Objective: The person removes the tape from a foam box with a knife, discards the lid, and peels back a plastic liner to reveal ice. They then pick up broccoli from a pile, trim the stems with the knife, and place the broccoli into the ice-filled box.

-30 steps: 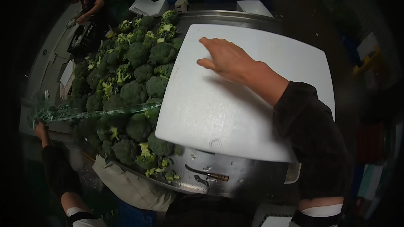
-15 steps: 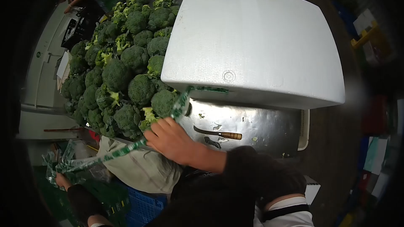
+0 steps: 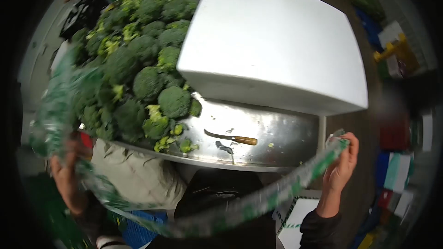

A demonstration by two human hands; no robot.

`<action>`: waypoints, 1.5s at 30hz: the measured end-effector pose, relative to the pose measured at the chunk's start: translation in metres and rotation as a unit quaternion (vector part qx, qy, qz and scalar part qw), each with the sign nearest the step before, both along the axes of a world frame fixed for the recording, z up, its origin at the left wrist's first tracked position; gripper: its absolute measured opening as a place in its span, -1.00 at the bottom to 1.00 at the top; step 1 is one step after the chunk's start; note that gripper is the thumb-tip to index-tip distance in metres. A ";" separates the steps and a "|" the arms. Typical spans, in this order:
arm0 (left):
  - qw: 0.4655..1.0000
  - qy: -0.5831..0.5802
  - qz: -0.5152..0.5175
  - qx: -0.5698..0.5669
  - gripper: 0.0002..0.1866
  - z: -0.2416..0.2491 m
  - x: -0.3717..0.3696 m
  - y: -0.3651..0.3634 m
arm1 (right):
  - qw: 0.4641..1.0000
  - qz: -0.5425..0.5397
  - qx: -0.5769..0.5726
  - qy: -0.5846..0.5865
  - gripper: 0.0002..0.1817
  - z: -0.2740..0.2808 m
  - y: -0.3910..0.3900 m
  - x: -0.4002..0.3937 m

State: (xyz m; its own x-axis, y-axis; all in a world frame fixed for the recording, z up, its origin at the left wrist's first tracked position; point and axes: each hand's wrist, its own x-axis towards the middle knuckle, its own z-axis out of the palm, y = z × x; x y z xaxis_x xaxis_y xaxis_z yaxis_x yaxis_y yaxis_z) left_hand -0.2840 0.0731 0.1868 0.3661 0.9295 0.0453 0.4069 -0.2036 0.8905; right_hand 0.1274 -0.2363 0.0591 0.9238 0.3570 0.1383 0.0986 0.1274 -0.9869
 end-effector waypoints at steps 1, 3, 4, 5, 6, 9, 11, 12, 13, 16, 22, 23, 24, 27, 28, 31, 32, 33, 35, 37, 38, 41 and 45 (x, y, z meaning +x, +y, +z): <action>0.999 0.022 -0.041 -0.016 -0.75 -0.010 0.007 -0.013 | 0.996 0.009 0.059 -0.065 -0.74 0.000 0.021 -0.006; 0.926 0.290 -0.229 -0.071 -0.71 -0.021 0.006 -0.029 | 0.976 0.072 0.173 -0.112 -0.88 0.000 0.078 -0.031; 0.771 0.508 -0.364 -0.122 -0.71 -0.014 0.006 -0.031 | 0.972 0.047 0.115 -0.199 -0.84 0.002 0.113 -0.059; 0.773 0.447 -0.448 -0.056 -0.69 -0.008 0.030 -0.040 | 0.943 0.133 0.093 -0.289 -0.78 0.006 0.135 -0.080; 0.757 0.377 -0.534 0.013 -0.66 -0.006 0.051 -0.049 | 0.879 0.307 0.118 -0.347 -0.68 0.015 0.154 -0.089; 0.892 0.153 -0.424 0.028 -0.55 -0.022 -0.006 -0.083 | 0.753 0.563 0.130 -0.313 -0.39 0.012 0.189 -0.158; 0.922 0.091 -0.318 -0.203 -0.50 -0.036 -0.021 -0.096 | 0.697 0.676 0.130 -0.201 -0.38 0.009 0.188 -0.190; 0.887 0.015 -0.203 -0.415 -0.46 -0.038 -0.028 -0.102 | 0.629 0.763 0.119 -0.090 -0.37 0.007 0.187 -0.203; 0.886 -0.062 -0.202 -0.413 -0.48 -0.030 -0.028 -0.103 | 0.618 0.772 0.118 -0.088 -0.37 0.004 0.184 -0.216; 0.883 -0.195 -0.185 -0.385 -0.47 -0.031 -0.048 -0.115 | 0.679 0.734 0.012 -0.009 -0.50 -0.008 0.174 -0.252; 0.922 -0.124 -0.014 -0.366 -0.38 -0.180 -0.177 -0.160 | 0.639 0.661 -0.010 0.394 -0.66 -0.062 0.186 -0.334; 0.920 -0.129 -0.008 -0.371 -0.38 -0.207 -0.197 -0.167 | 0.644 0.639 -0.024 0.420 -0.67 -0.072 0.189 -0.343; 0.857 -0.268 0.080 -0.433 -0.32 -0.231 -0.213 -0.177 | 0.699 0.617 0.000 0.360 -0.69 -0.085 0.194 -0.355; 0.774 -0.392 0.284 -0.409 -0.25 -0.258 -0.271 -0.212 | 0.779 0.614 -0.107 0.069 -0.67 -0.145 0.203 -0.372; 0.773 -0.364 0.395 -0.338 -0.23 -0.262 -0.286 -0.225 | 0.788 0.602 -0.116 -0.056 -0.66 -0.161 0.204 -0.378; 0.824 -0.178 0.522 -0.131 -0.17 -0.223 -0.274 -0.230 | 0.742 0.628 -0.171 -0.158 -0.67 -0.206 0.194 -0.398; 0.887 -0.039 0.460 -0.012 -0.12 -0.212 -0.265 -0.226 | 0.710 0.642 -0.216 -0.194 -0.67 -0.217 0.188 -0.406; 0.915 0.101 0.375 0.107 -0.06 -0.213 -0.256 -0.223 | 0.694 0.656 -0.220 -0.199 -0.68 -0.216 0.184 -0.415; 0.944 0.193 0.263 0.045 0.03 -0.241 -0.236 -0.222 | 0.673 0.688 -0.166 -0.214 -0.68 -0.209 0.181 -0.434; 0.953 0.189 0.238 -0.016 0.02 -0.302 -0.226 -0.227 | 0.656 0.740 -0.125 -0.081 -0.66 -0.200 0.178 -0.456; 0.948 -0.057 0.290 -0.119 -0.02 -0.341 -0.217 -0.236 | 0.665 0.741 -0.098 0.008 -0.65 -0.203 0.177 -0.465; 0.792 -0.403 0.345 -0.303 -0.26 -0.387 -0.182 -0.233 | 0.591 0.586 -0.145 0.535 -0.68 -0.226 0.170 -0.485; 0.626 -0.588 0.380 -0.344 -0.47 -0.424 -0.150 -0.237 | 0.576 0.445 -0.177 0.663 -0.57 -0.256 0.173 -0.495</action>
